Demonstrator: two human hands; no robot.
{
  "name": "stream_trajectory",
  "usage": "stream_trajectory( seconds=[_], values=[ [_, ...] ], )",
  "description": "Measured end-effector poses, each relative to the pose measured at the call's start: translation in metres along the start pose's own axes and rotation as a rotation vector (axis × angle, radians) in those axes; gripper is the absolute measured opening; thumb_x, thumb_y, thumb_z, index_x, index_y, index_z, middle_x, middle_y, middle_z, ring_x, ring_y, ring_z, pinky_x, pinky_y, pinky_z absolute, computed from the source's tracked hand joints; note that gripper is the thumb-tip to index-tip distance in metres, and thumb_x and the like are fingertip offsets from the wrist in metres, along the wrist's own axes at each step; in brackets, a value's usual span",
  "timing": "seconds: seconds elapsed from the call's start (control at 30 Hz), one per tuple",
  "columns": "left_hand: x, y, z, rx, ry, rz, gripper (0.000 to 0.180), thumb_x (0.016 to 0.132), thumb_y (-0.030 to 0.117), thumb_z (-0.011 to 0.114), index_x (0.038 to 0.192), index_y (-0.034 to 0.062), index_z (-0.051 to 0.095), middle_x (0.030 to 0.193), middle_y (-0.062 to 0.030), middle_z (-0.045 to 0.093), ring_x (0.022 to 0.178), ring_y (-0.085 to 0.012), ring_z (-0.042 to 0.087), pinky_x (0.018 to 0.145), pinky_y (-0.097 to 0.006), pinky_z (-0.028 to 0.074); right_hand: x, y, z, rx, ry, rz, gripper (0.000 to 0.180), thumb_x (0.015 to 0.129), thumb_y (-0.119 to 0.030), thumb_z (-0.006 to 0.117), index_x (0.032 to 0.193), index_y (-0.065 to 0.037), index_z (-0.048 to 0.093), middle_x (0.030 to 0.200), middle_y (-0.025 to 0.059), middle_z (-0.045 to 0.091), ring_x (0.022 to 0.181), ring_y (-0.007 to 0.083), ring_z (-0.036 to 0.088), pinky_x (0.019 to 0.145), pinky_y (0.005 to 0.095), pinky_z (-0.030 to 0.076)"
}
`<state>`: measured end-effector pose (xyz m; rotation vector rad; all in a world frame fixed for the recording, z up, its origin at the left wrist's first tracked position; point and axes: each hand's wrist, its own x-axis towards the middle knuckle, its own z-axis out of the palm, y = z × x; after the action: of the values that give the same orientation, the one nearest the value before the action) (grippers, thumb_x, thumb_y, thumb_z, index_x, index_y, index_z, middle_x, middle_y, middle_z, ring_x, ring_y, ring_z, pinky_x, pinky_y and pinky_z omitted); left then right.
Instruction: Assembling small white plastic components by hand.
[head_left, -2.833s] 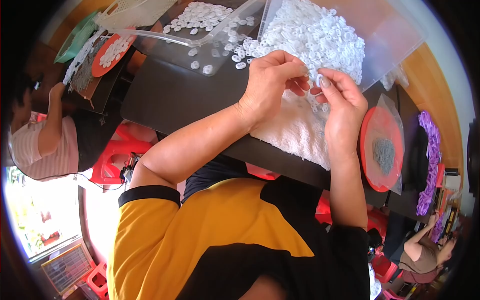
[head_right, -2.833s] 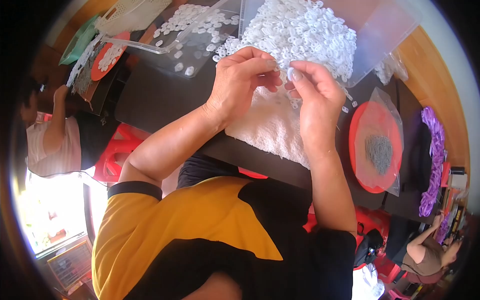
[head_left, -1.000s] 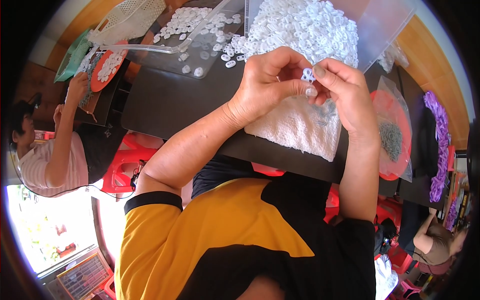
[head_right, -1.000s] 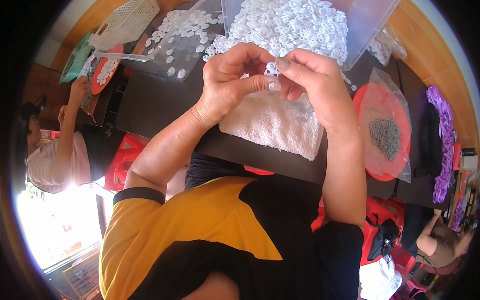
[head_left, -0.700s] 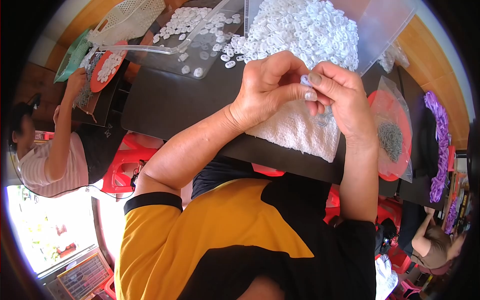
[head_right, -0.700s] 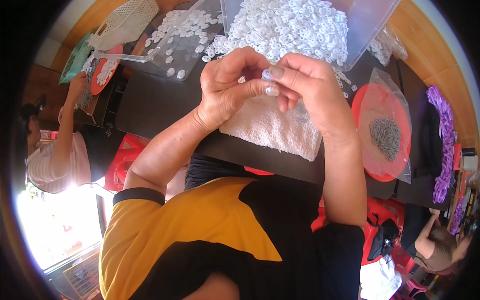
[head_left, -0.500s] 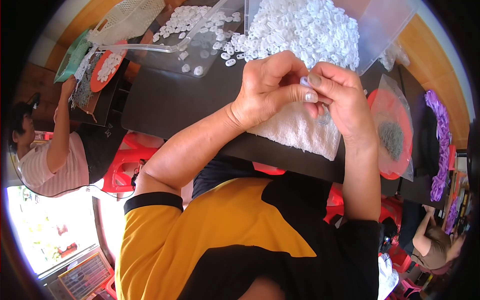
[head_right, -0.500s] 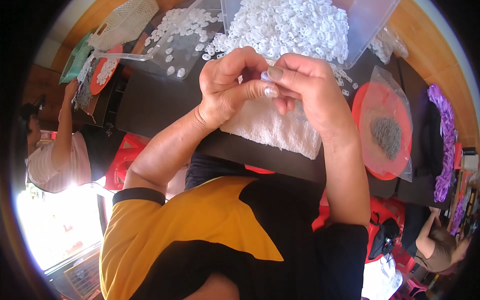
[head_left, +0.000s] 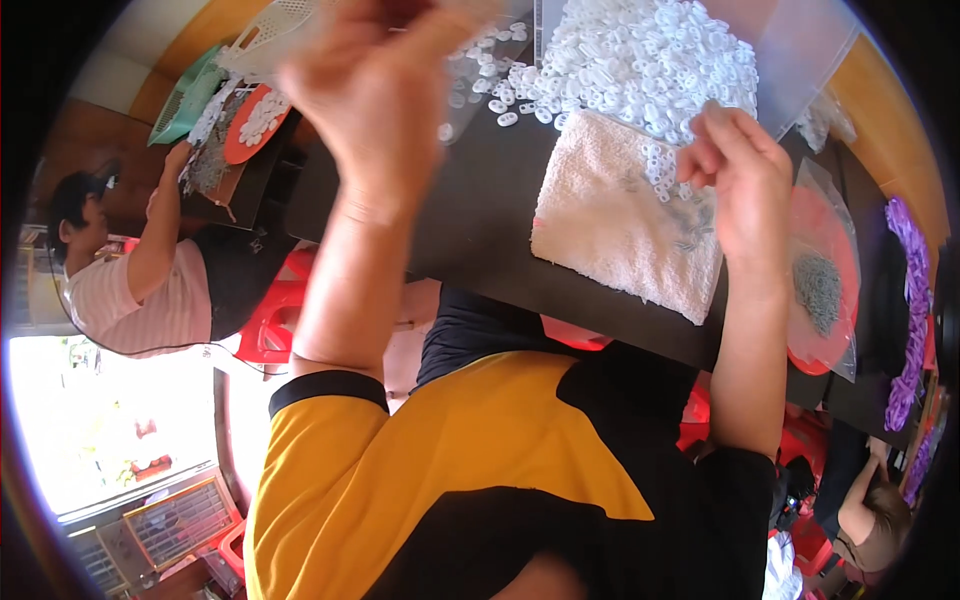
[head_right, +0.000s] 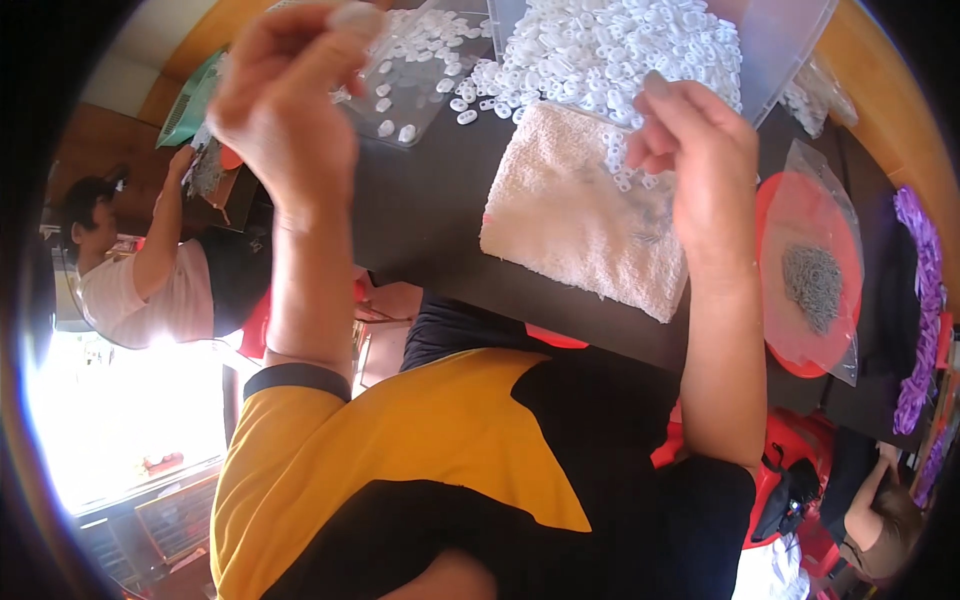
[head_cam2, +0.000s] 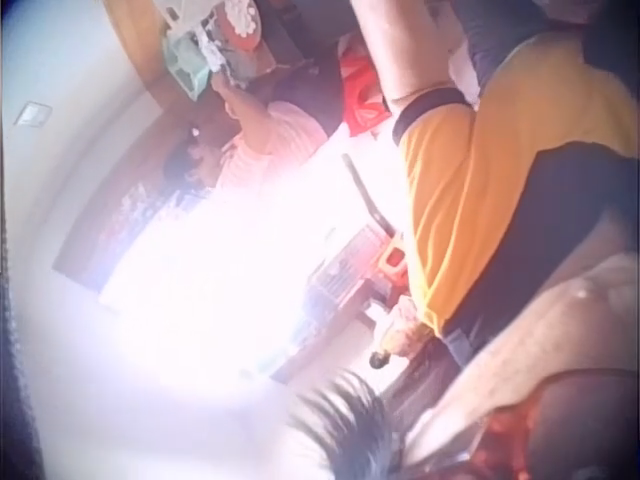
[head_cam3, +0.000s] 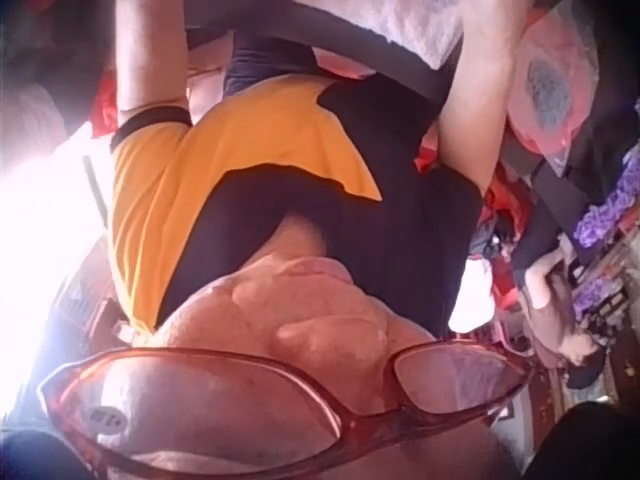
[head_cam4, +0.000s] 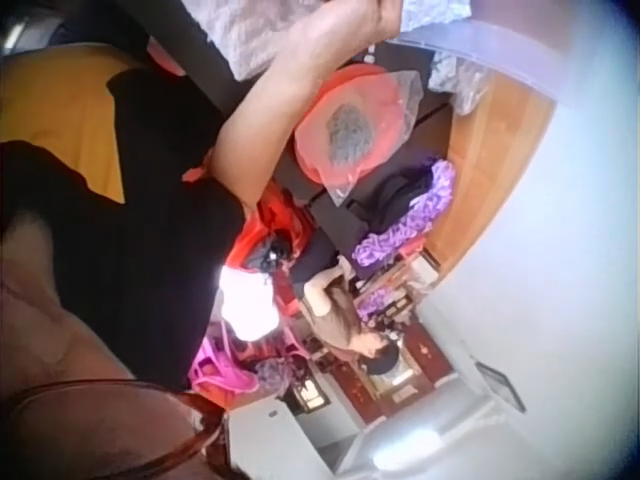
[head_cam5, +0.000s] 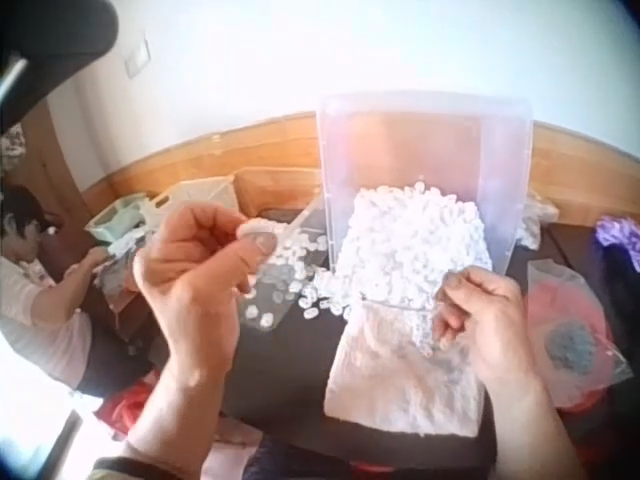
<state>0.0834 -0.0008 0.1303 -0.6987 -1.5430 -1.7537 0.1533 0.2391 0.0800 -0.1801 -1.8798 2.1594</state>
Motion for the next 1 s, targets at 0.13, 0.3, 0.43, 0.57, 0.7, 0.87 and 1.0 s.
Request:
stream_trajectory(
  seconds=[0.13, 0.3, 0.43, 0.57, 0.7, 0.87, 1.0],
  values=[
    [0.024, 0.013, -0.023, 0.819, -0.202, 0.077, 0.016, 0.075, -0.002, 0.072, 0.091, 0.0011, 0.069, 0.078, -0.0056, 0.065, 0.061, -0.0096, 0.058, 0.053, -0.021, 0.044, 0.0, -0.006, -0.005, 0.032, -0.006, -0.038, 0.024, 0.092, -0.021, 0.062, 0.087, 0.003, 0.062, 0.061, 0.0004, 0.047, 0.059, 0.0161, 0.053, 0.057, 0.0258, 0.038],
    [-0.04, 0.003, -0.019, 0.609, -0.51, 0.222, 0.014, 0.075, 0.0, 0.07, 0.085, 0.0052, 0.063, 0.078, -0.0081, 0.061, 0.068, -0.0275, 0.061, 0.061, -0.035, 0.05, -0.005, -0.01, 0.002, -0.261, 0.026, -0.104, 0.017, 0.088, -0.018, 0.065, 0.086, -0.002, 0.065, 0.065, -0.0018, 0.053, 0.061, 0.0102, 0.052, 0.058, 0.0237, 0.038],
    [-0.059, -0.056, -0.015, 0.984, -0.738, 0.097, 0.01, 0.083, 0.007, 0.06, 0.093, 0.0029, 0.061, 0.095, -0.0153, 0.061, 0.079, -0.0368, 0.063, 0.068, -0.044, 0.051, 0.0, 0.002, -0.007, -0.813, -0.182, -0.416, 0.011, 0.076, -0.007, 0.063, 0.087, -0.009, 0.066, 0.069, 0.0064, 0.057, 0.061, 0.0195, 0.055, 0.056, 0.0317, 0.042],
    [-0.06, -0.086, -0.009, 1.218, -0.877, 0.038, 0.013, 0.078, 0.007, 0.059, 0.087, -0.0014, 0.06, 0.096, -0.0212, 0.059, 0.079, -0.0373, 0.064, 0.067, -0.044, 0.054, 0.002, 0.014, -0.006, -1.14, -0.254, -0.597, 0.013, 0.075, -0.004, 0.062, 0.085, -0.01, 0.068, 0.077, 0.007, 0.059, 0.076, 0.0244, 0.059, 0.066, 0.0359, 0.044],
    [-0.063, -0.096, -0.003, 1.246, -0.924, -0.028, 0.017, 0.077, 0.008, 0.058, 0.09, -0.0031, 0.061, 0.101, -0.0231, 0.058, 0.084, -0.0396, 0.065, 0.07, -0.046, 0.054, 0.006, 0.031, -0.003, -1.272, -0.3, -0.737, 0.015, 0.075, -0.005, 0.062, 0.082, -0.016, 0.071, 0.083, 0.0034, 0.059, 0.091, 0.0232, 0.058, 0.079, 0.0387, 0.041],
    [-0.065, -0.099, -0.009, 1.082, -0.821, -0.059, 0.011, 0.081, 0.01, 0.062, 0.085, 0.0008, 0.059, 0.093, -0.0194, 0.062, 0.083, -0.0395, 0.063, 0.069, -0.046, 0.051, 0.004, 0.035, 0.002, -1.311, -0.319, -0.704, 0.017, 0.076, -0.005, 0.062, 0.081, -0.017, 0.072, 0.085, 0.0008, 0.06, 0.093, 0.0219, 0.056, 0.082, 0.0375, 0.039],
    [-0.065, -0.077, -0.006, 0.713, -0.773, -0.164, 0.012, 0.077, 0.008, 0.069, 0.083, -0.0004, 0.063, 0.077, -0.0119, 0.065, 0.071, -0.0236, 0.062, 0.064, -0.035, 0.049, 0.009, 0.042, 0.001, -1.32, -0.317, -0.744, 0.016, 0.076, -0.004, 0.062, 0.08, -0.016, 0.071, 0.086, 0.001, 0.06, 0.094, 0.022, 0.056, 0.082, 0.0376, 0.039]
  ],
)
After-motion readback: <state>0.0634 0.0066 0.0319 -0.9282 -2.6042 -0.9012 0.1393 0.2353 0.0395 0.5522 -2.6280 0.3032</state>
